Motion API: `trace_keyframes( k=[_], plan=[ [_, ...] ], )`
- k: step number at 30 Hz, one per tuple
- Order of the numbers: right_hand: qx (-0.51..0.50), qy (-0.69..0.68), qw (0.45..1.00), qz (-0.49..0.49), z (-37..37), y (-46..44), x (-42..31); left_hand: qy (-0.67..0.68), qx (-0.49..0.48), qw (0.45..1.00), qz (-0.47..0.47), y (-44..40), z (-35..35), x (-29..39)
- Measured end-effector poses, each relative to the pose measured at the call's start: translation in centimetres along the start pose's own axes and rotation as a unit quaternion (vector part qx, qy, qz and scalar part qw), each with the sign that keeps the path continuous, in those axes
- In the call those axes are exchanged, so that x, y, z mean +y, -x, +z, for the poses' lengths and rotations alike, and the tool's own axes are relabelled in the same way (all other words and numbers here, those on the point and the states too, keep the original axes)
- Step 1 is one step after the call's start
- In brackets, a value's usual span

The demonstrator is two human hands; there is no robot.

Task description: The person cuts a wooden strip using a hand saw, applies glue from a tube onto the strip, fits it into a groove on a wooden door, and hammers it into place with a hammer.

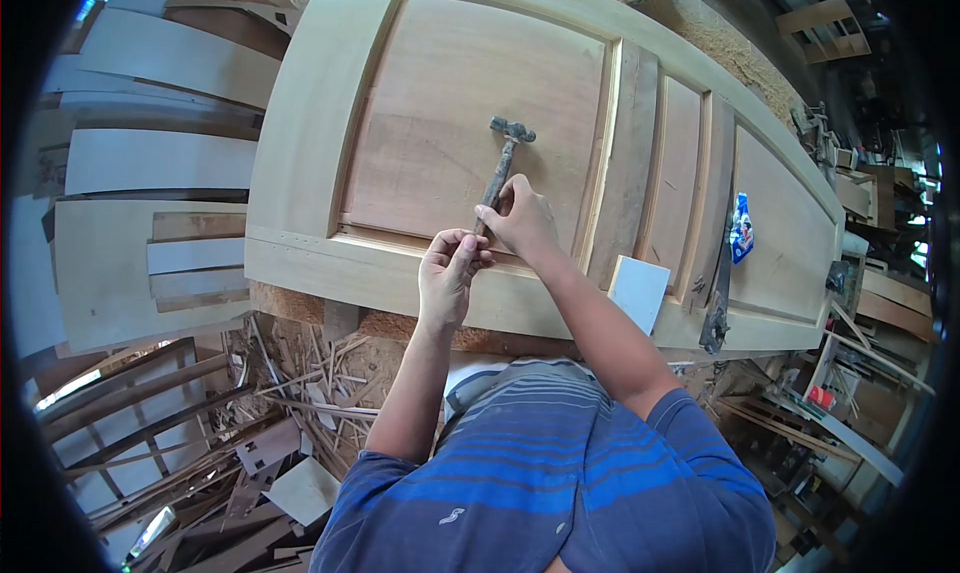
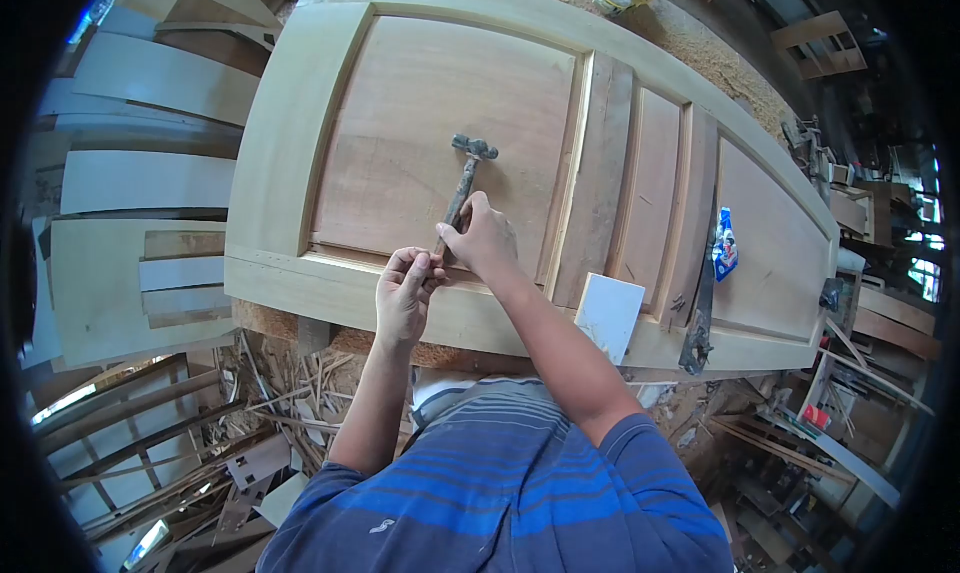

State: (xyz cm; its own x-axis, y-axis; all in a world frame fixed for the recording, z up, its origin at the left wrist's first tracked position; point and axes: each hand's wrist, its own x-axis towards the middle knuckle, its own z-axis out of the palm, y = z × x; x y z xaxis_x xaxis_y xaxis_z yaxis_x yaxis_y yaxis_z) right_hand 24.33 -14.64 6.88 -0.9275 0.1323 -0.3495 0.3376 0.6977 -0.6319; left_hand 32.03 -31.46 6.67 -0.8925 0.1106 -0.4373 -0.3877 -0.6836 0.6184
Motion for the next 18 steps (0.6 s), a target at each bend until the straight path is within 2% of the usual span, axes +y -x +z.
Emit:
trace_keyframes(
  k=[3, 5, 9, 12, 18],
  plan=[
    [0.028, -0.06, 0.998, 0.013, 0.4, 0.1, 0.5, -0.03, -0.036, 0.999, 0.022, 0.5, 0.3, 0.4],
    [0.04, -0.073, 0.996, 0.028, -0.9, 1.0, 0.5, -0.062, -0.02, 0.998, 0.014, 0.7, 0.5, 0.4],
    [0.093, -0.077, 0.993, 0.016, -2.5, 1.7, 4.4, -0.088, -0.061, 0.994, -0.006, 1.0, 1.4, -0.7],
    [0.085, -0.108, 0.99, 0.02, -4.8, 2.5, 6.7, -0.168, -0.09, 0.981, -0.033, 1.1, 2.7, -2.2],
    [0.133, -0.089, 0.987, -0.014, -10.5, 6.8, 12.6, -0.197, -0.131, 0.971, -0.042, 1.6, 8.0, -5.9]
  ],
)
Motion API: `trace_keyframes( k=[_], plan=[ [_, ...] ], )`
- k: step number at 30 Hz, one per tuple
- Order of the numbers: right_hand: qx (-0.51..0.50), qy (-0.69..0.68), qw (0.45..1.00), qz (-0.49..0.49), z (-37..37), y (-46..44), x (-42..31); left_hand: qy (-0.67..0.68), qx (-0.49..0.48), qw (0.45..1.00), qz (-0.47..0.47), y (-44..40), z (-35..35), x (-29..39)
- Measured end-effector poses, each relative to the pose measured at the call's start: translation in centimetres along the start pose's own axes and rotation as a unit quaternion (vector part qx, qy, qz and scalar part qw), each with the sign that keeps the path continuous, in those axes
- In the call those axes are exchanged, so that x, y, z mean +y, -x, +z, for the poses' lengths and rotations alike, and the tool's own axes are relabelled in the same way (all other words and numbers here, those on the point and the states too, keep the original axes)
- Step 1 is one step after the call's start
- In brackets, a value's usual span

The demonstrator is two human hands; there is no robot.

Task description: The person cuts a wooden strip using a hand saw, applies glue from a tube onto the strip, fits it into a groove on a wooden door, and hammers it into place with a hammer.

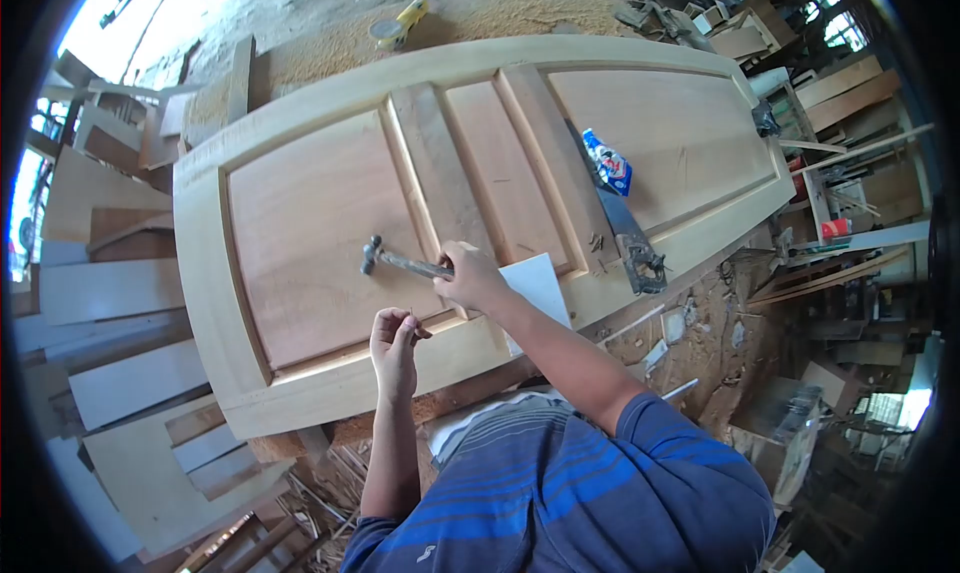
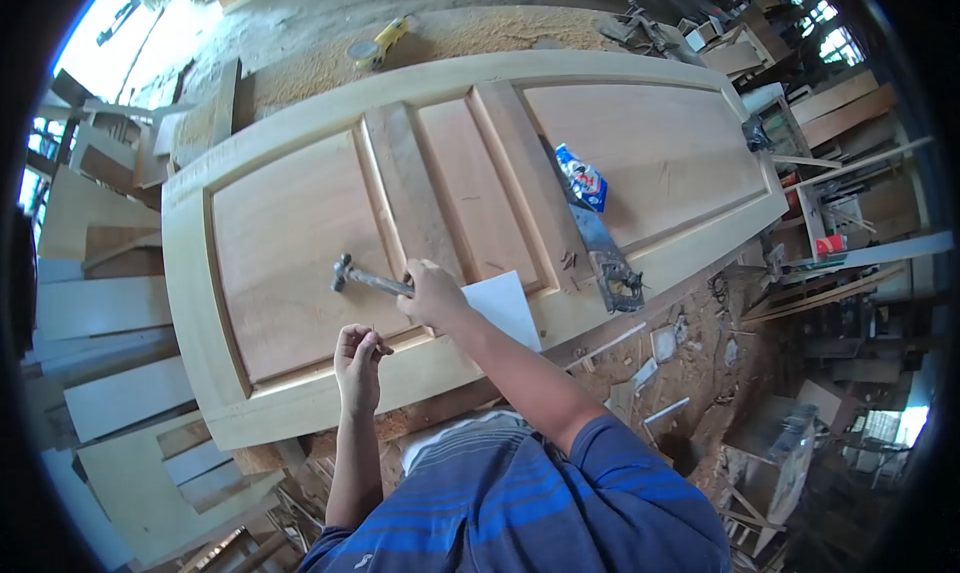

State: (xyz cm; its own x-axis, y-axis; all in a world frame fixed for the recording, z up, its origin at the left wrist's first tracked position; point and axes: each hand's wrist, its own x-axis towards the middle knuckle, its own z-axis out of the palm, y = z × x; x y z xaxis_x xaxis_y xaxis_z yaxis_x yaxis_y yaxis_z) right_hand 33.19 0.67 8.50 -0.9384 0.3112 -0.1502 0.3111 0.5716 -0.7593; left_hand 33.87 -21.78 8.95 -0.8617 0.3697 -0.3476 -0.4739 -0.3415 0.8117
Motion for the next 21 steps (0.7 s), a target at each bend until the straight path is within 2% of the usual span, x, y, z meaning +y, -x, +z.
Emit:
trace_keyframes(
  k=[6, 11, 12, 16, 18, 21],
  plan=[
    [0.014, 0.012, 1.0, -0.023, -8.8, 2.9, 7.7, -0.044, -0.002, 0.999, 0.016, 0.3, 8.6, -2.8],
    [0.023, -0.045, 0.994, -0.098, -12.8, 4.4, 15.6, -0.075, 0.013, 0.996, 0.043, 1.3, 17.0, -9.2],
    [-0.007, -0.038, 0.994, -0.106, -15.1, 5.0, 16.0, -0.083, 0.02, 0.995, 0.048, 1.4, 18.8, -11.0],
    [-0.012, -0.136, 0.983, -0.118, -22.2, 7.7, 19.9, -0.09, 0.06, 0.993, 0.047, 3.5, 28.0, -15.4],
    [-0.05, -0.191, 0.977, -0.081, -27.1, 10.0, 20.9, -0.122, 0.062, 0.99, 0.035, 4.8, 32.2, -15.9],
    [-0.119, -0.3, 0.945, -0.05, -32.6, 14.1, 22.7, -0.137, 0.037, 0.988, 0.065, 6.3, 36.5, -17.3]
  ],
)
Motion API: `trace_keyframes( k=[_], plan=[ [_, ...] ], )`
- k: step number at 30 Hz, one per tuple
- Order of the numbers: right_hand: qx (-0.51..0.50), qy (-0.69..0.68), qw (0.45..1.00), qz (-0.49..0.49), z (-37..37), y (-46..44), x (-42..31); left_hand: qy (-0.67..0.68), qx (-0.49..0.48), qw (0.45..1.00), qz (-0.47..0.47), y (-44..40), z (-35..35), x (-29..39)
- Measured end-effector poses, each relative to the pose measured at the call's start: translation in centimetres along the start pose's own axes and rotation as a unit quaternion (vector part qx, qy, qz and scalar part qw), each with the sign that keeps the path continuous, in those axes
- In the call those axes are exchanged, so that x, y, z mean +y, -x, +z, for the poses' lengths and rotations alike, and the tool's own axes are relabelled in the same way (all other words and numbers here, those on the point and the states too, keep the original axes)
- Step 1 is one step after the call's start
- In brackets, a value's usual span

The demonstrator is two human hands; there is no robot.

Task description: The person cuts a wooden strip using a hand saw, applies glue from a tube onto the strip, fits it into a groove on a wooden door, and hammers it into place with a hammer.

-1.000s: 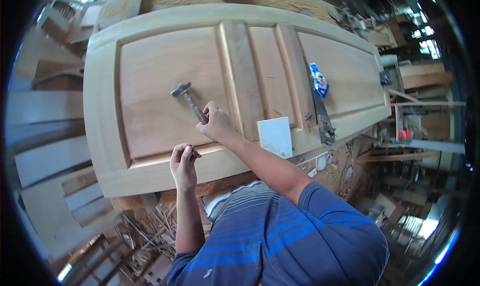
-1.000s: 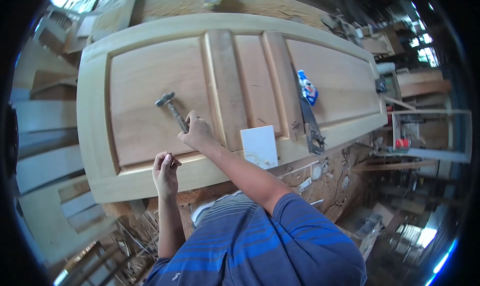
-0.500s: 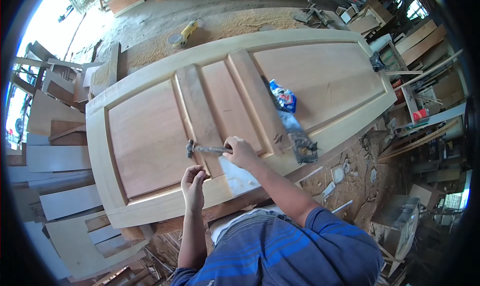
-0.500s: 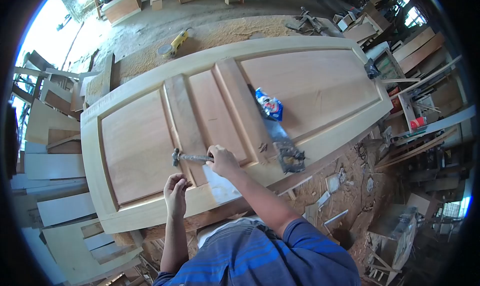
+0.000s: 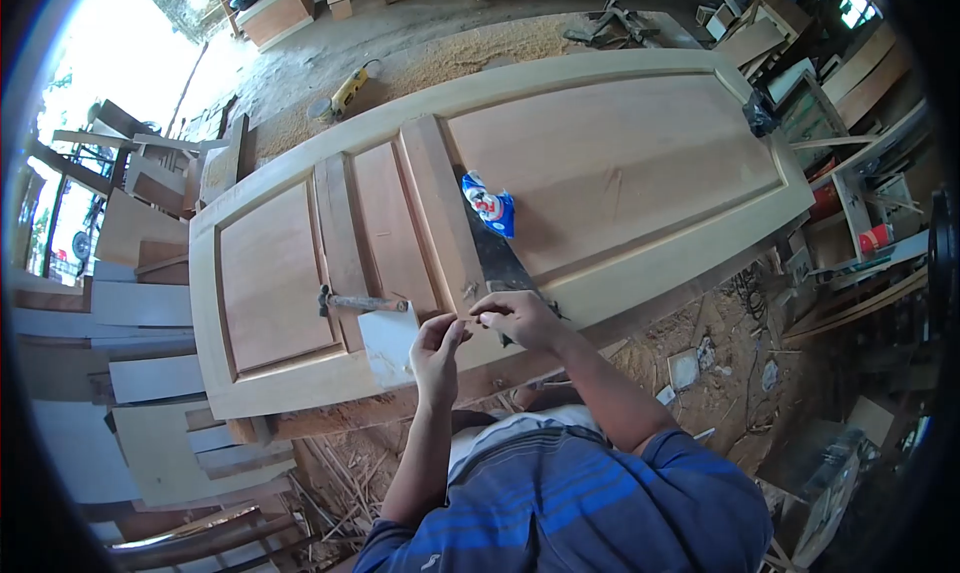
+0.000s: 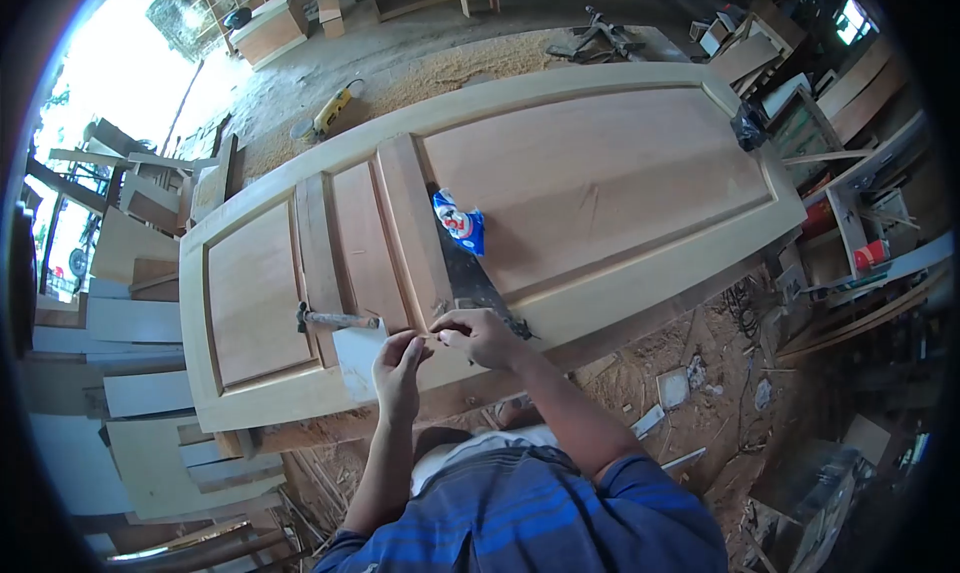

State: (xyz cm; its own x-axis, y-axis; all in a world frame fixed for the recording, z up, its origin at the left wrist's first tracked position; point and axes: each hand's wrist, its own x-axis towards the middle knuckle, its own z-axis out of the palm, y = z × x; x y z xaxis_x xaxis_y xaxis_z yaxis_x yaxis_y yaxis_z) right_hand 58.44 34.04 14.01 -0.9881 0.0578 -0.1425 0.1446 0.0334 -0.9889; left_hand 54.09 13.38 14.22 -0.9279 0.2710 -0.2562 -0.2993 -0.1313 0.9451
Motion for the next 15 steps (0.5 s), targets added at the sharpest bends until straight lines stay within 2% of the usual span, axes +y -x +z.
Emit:
trace_keyframes(
  k=[1, 4, 8, 9, 12, 13, 15],
  plan=[
    [-0.015, -0.046, 0.999, 0.005, -0.9, 1.6, -0.2, -0.008, -0.025, 1.0, 0.008, 0.4, 1.0, -0.2],
    [0.05, -0.1, 0.993, -0.04, -2.2, 6.8, -0.3, -0.015, -0.109, 0.993, 0.029, 2.3, 4.3, -1.0],
    [0.148, 0.003, 0.988, -0.04, -4.7, 13.0, -0.1, 0.012, -0.21, 0.977, 0.041, 4.8, 7.5, -4.6],
    [0.173, 0.018, 0.983, -0.055, -5.1, 14.2, 0.7, -0.039, -0.228, 0.972, 0.05, 5.7, 8.0, -5.1],
    [0.19, 0.146, 0.97, -0.032, -7.0, 17.6, -0.2, -0.077, -0.238, 0.966, 0.06, 8.5, 10.6, -5.9],
    [0.178, 0.149, 0.973, -0.002, -7.9, 18.3, -0.5, -0.099, -0.225, 0.966, 0.074, 9.3, 11.4, -6.0],
    [0.174, 0.164, 0.971, -0.014, -9.6, 19.3, -0.7, -0.12, -0.23, 0.963, 0.078, 9.8, 12.9, -6.3]
  ],
)
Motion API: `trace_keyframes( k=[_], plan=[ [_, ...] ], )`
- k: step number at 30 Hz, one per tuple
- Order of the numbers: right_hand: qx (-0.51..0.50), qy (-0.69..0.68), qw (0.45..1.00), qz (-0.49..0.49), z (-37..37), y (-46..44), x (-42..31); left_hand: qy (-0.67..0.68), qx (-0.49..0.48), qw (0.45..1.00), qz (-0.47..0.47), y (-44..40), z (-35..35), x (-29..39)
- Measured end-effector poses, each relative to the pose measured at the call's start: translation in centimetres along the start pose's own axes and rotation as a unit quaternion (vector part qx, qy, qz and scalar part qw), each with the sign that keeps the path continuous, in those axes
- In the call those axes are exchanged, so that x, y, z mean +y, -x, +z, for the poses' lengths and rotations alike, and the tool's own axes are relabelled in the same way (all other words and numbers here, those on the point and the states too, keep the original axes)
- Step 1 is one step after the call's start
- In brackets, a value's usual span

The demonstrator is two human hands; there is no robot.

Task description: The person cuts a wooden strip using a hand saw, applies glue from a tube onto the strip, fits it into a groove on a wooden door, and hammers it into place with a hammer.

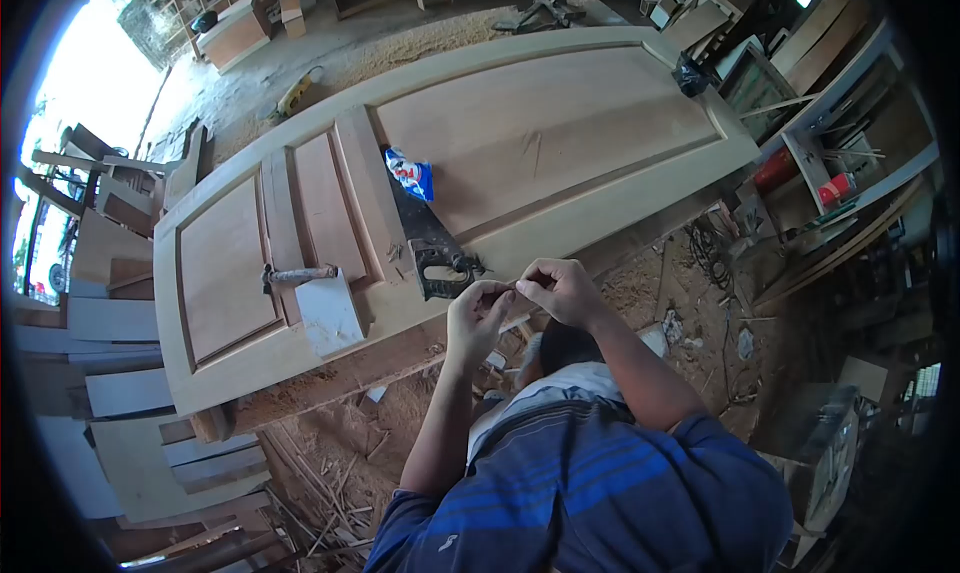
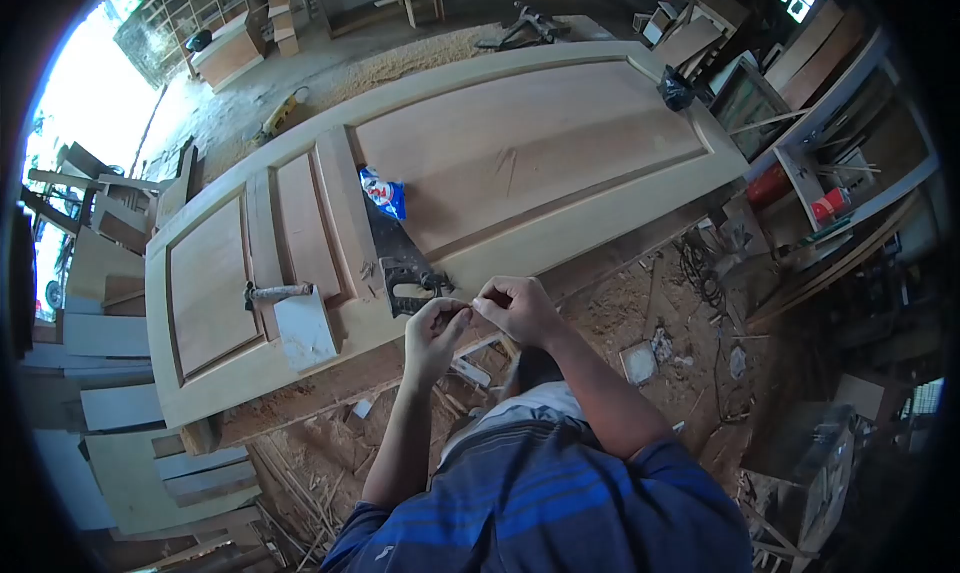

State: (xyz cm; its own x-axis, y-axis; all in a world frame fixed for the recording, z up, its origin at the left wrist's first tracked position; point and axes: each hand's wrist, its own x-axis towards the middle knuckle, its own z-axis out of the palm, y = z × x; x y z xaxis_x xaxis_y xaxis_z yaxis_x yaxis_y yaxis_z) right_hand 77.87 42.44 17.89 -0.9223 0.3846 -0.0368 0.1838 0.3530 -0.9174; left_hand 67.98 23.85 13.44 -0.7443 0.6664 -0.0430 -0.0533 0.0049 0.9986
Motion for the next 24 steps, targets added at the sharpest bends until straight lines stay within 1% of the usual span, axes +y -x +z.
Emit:
trace_keyframes(
  k=[1, 5, 6, 9, 11, 13, 14, 17, 18, 21, 22, 24],
  plan=[
    [0.001, 0.007, 1.0, -0.008, -1.0, -0.2, 0.3, -0.01, -0.004, 1.0, 0.001, -0.5, 0.8, 0.0],
    [0.027, -0.05, 0.998, -0.008, -4.4, -2.5, 3.7, -0.107, 0.006, 0.993, 0.053, -5.0, 3.9, 0.5],
    [0.038, -0.063, 0.997, -0.004, -5.3, -3.5, 4.8, -0.111, 0.014, 0.992, 0.056, -6.6, 4.7, 0.2],
    [0.069, -0.089, 0.994, 0.012, -9.8, -7.8, 8.9, -0.131, 0.074, 0.987, 0.054, -12.3, 7.7, -0.8],
    [0.089, -0.097, 0.991, 0.018, -13.7, -11.9, 12.2, -0.179, 0.106, 0.976, 0.058, -17.4, 9.7, -3.2],
    [0.107, -0.101, 0.989, 0.02, -18.2, -17.2, 15.9, -0.233, 0.146, 0.959, 0.07, -23.1, 12.0, -6.1],
    [0.122, -0.072, 0.989, 0.034, -20.3, -20.4, 18.3, -0.289, 0.149, 0.942, 0.084, -26.4, 12.7, -9.0],
    [0.195, -0.01, 0.981, 0.015, -26.4, -30.1, 22.1, -0.381, 0.201, 0.89, 0.152, -34.9, 16.4, -12.3],
    [0.19, -0.005, 0.981, 0.033, -28.2, -33.9, 23.7, -0.38, 0.178, 0.9, 0.118, -37.7, 17.4, -12.5],
    [0.208, 0.057, 0.977, 0.001, -31.7, -45.6, 27.8, -0.417, 0.199, 0.872, 0.162, -46.0, 20.6, -12.5],
    [0.209, 0.066, 0.975, -0.025, -32.5, -49.8, 29.5, -0.405, 0.2, 0.879, 0.154, -48.5, 21.1, -13.4],
    [0.209, 0.105, 0.969, -0.08, -33.7, -58.0, 32.2, -0.427, 0.216, 0.865, 0.152, -52.2, 22.1, -14.1]
  ],
)
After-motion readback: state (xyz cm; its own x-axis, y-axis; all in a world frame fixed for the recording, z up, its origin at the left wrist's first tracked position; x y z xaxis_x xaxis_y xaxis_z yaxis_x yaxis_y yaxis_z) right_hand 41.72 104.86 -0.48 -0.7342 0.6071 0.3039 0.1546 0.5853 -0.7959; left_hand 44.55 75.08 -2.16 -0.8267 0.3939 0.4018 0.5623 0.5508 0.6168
